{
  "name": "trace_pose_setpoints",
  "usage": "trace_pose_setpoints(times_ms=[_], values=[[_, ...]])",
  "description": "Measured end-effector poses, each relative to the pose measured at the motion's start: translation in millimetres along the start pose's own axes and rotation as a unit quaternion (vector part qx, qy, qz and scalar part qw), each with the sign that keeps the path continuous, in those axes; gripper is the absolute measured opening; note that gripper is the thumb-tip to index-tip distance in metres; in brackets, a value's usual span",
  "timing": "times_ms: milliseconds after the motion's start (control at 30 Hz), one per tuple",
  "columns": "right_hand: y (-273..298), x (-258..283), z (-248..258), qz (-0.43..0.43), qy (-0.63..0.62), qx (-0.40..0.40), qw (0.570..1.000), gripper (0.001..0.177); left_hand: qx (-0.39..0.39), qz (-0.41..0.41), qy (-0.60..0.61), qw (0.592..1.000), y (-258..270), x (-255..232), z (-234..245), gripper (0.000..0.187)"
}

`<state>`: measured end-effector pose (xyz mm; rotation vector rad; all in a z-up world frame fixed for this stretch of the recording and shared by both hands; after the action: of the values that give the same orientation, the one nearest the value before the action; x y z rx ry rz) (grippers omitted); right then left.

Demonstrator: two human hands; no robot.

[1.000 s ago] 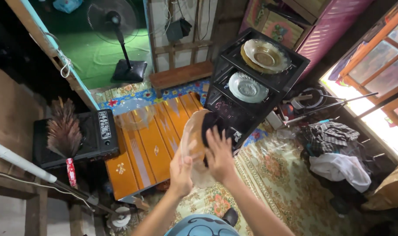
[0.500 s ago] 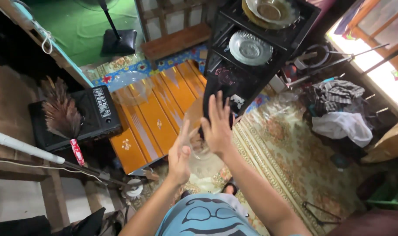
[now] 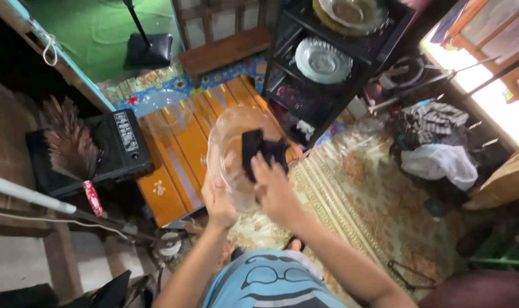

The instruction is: The recorder is wiping glass plates with a black cloth and organizing them in a dish rack.

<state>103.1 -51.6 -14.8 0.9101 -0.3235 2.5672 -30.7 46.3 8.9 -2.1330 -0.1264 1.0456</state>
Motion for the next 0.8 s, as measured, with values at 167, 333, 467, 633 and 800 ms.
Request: trace_pose_setpoints(times_ms=[167, 333, 467, 633, 800], values=[[2, 3, 3, 0.125, -0.098, 0.043, 0.986, 0.071, -0.004, 0.101, -0.007, 0.995, 36, 34, -16, 0.072], [-55, -23, 42, 0.119, 0.12, -0.105, 0.98, 0.084, 0.049, 0.12, -0.009, 0.992, 23, 28, -39, 0.073], [-51, -47, 35, 0.035, 0.054, -0.085, 0.994, 0.072, 0.052, 0.094, -0.015, 0.994, 4, 26, -45, 0.076], [-26, -31, 23, 0.114, -0.058, 0.009, 0.992, 0.067, 0.001, 0.117, 0.081, 0.99, 38, 81, -33, 0.073], [-60, -39, 44, 0.191, 0.093, -0.163, 0.963, 0.071, 0.065, 0.17, 0.027, 0.983, 28, 58, -44, 0.068]])
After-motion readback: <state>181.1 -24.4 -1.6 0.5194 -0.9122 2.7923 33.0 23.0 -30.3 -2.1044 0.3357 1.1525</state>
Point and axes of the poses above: each hand's wrist, its own y-axis away from the middle knuckle, its own z-axis out of the back of the hand, x = y × z, the point moved 1 cm from there along -y, towards the middle knuckle, and after that the axes turned 14 degrees about -z, right-handed, at the moved point
